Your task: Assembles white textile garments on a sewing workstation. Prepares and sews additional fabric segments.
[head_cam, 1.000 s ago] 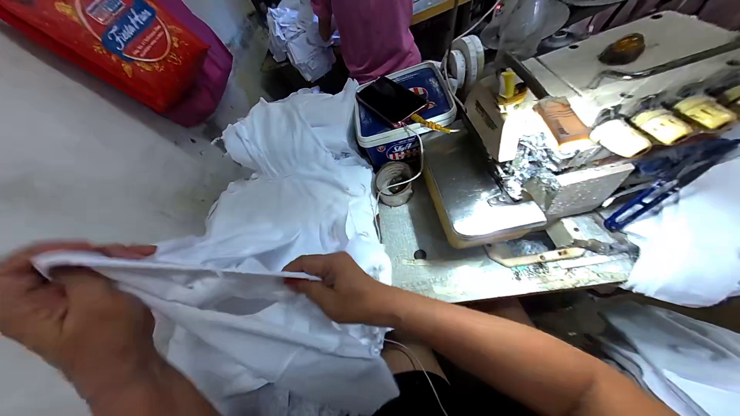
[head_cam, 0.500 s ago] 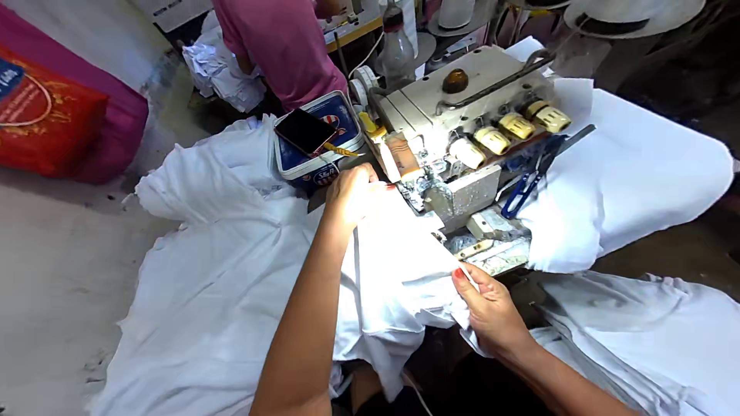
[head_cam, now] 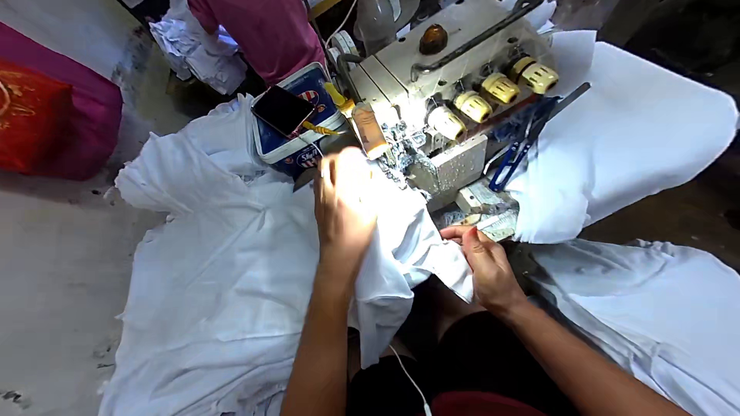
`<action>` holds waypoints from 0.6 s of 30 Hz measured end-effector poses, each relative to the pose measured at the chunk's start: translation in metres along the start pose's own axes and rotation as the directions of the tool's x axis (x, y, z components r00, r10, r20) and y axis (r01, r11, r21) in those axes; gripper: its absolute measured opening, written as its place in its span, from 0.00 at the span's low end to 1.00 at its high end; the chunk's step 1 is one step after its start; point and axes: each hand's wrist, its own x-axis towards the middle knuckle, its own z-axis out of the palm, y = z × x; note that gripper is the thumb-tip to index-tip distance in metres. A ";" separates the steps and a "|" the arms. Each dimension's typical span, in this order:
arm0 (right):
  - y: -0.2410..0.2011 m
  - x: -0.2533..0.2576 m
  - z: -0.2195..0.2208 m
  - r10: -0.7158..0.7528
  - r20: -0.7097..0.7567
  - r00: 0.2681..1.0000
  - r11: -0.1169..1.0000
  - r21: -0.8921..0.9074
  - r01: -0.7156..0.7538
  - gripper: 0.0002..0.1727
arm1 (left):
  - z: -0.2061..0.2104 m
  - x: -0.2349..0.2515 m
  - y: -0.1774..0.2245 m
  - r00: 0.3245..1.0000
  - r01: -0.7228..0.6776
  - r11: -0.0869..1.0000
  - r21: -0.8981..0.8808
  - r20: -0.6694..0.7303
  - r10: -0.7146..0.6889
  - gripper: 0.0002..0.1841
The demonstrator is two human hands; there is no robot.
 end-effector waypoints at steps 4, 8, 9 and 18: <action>-0.013 -0.018 -0.005 -0.026 0.027 0.999 0.991 0.129 0.022 0.27 | 0.005 -0.092 0.035 0.964 0.194 0.855 -0.481 0.254 -0.077 0.21; -0.020 -0.028 0.001 -0.129 0.079 0.988 0.981 0.159 0.115 0.23 | 0.021 -0.123 0.042 0.893 0.417 0.604 -0.679 0.430 -0.133 0.23; -0.020 -0.030 0.002 -0.159 0.100 0.982 0.979 0.146 0.143 0.21 | 0.021 -0.125 0.043 0.897 0.430 0.545 -0.720 0.407 -0.171 0.15; -0.027 -0.042 0.004 -0.321 0.204 0.925 0.947 0.045 0.319 0.05 | 0.000 -0.132 0.028 0.982 0.188 0.506 -0.842 0.166 -0.089 0.04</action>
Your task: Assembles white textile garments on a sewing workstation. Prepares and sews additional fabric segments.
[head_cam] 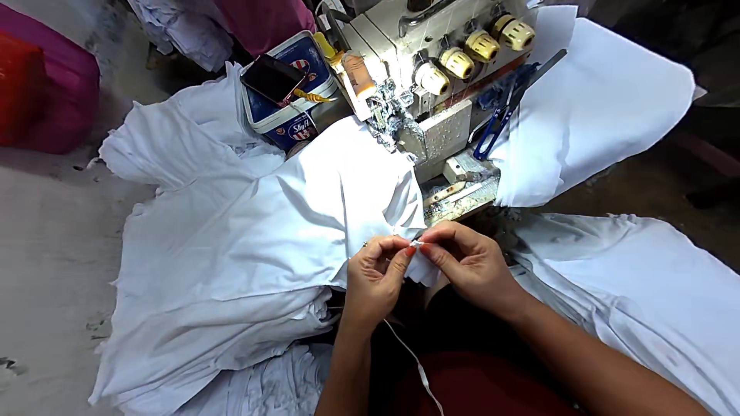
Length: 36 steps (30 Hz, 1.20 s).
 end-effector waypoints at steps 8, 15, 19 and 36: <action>-0.017 -0.006 0.012 -0.120 0.101 0.988 0.973 0.210 0.097 0.03 | -0.008 -0.005 -0.012 0.936 0.104 0.820 -0.562 0.334 0.110 0.10; -0.013 -0.004 0.012 -0.286 0.072 0.956 0.955 -0.059 0.290 0.08 | -0.024 0.007 -0.012 0.901 -0.040 0.946 -0.322 0.398 0.174 0.06; -0.025 0.002 0.001 -0.046 0.132 0.990 0.999 -0.022 0.049 0.10 | -0.040 0.016 0.002 0.923 -0.048 0.986 -0.162 0.370 0.105 0.01; -0.024 0.020 0.000 0.488 0.247 0.837 0.871 -0.073 -0.486 0.06 | -0.030 -0.021 -0.032 0.887 -0.454 0.749 0.483 0.161 0.434 0.08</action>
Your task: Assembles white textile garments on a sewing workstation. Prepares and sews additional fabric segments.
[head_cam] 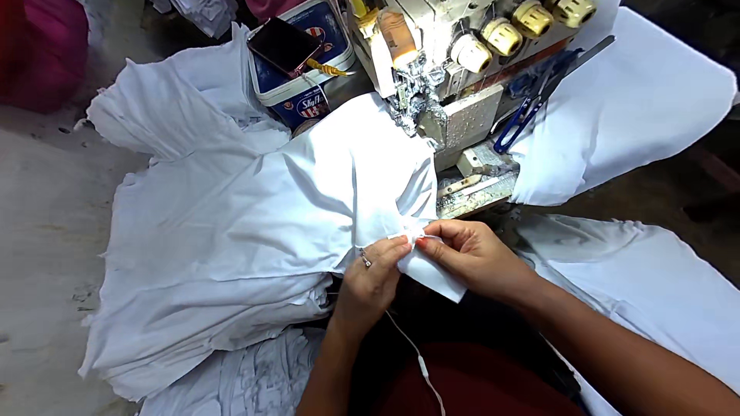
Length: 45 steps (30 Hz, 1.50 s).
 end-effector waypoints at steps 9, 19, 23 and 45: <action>-0.007 0.007 -0.022 -0.203 0.483 0.852 0.942 -0.142 0.305 0.23 | -0.036 0.042 -0.004 0.843 0.132 0.974 -0.184 0.538 -0.012 0.19; 0.006 -0.006 -0.029 -0.320 0.315 0.893 0.894 -0.210 0.395 0.15 | -0.035 0.064 -0.009 0.650 0.559 0.781 -0.278 0.731 -0.205 0.24; 0.035 -0.001 -0.007 -0.329 0.050 0.943 0.887 -0.326 0.327 0.14 | -0.071 0.105 0.003 0.589 0.172 0.938 0.301 0.732 -0.343 0.18; 0.038 0.072 0.008 -0.359 -0.522 0.774 0.931 -0.137 0.339 0.05 | -0.011 0.165 -0.067 0.903 0.141 0.948 0.285 0.357 -0.241 0.09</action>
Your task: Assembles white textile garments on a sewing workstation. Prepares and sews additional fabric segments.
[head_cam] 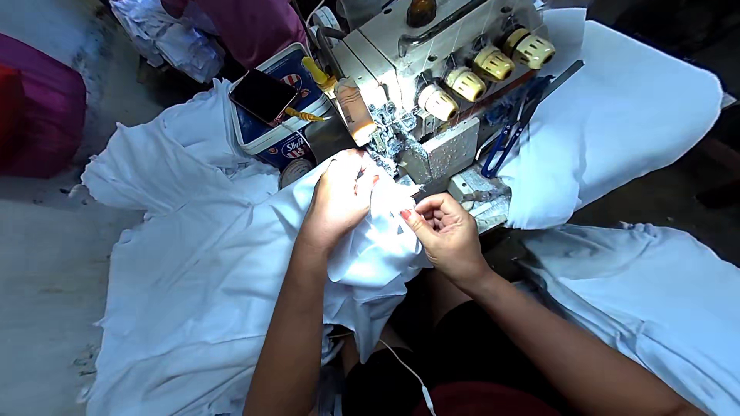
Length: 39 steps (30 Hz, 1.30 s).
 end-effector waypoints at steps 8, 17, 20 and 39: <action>-0.004 0.000 -0.004 0.065 0.090 0.994 0.996 -0.071 -0.059 0.30 | 0.000 0.004 0.011 0.985 0.172 0.985 0.029 0.004 -0.172 0.06; -0.007 0.006 0.003 -0.070 -0.044 0.997 0.996 -0.053 0.067 0.13 | 0.012 0.017 0.023 0.917 0.371 0.925 -0.083 -0.125 -0.379 0.21; -0.004 0.016 0.005 -0.108 -0.058 0.992 0.989 -0.111 0.101 0.11 | 0.016 0.027 0.022 0.877 0.425 0.895 -0.134 -0.185 -0.444 0.23; -0.009 0.034 -0.008 -0.111 0.107 0.988 0.941 -0.307 0.139 0.14 | 0.018 0.024 0.013 0.899 0.365 0.927 -0.087 -0.227 -0.375 0.23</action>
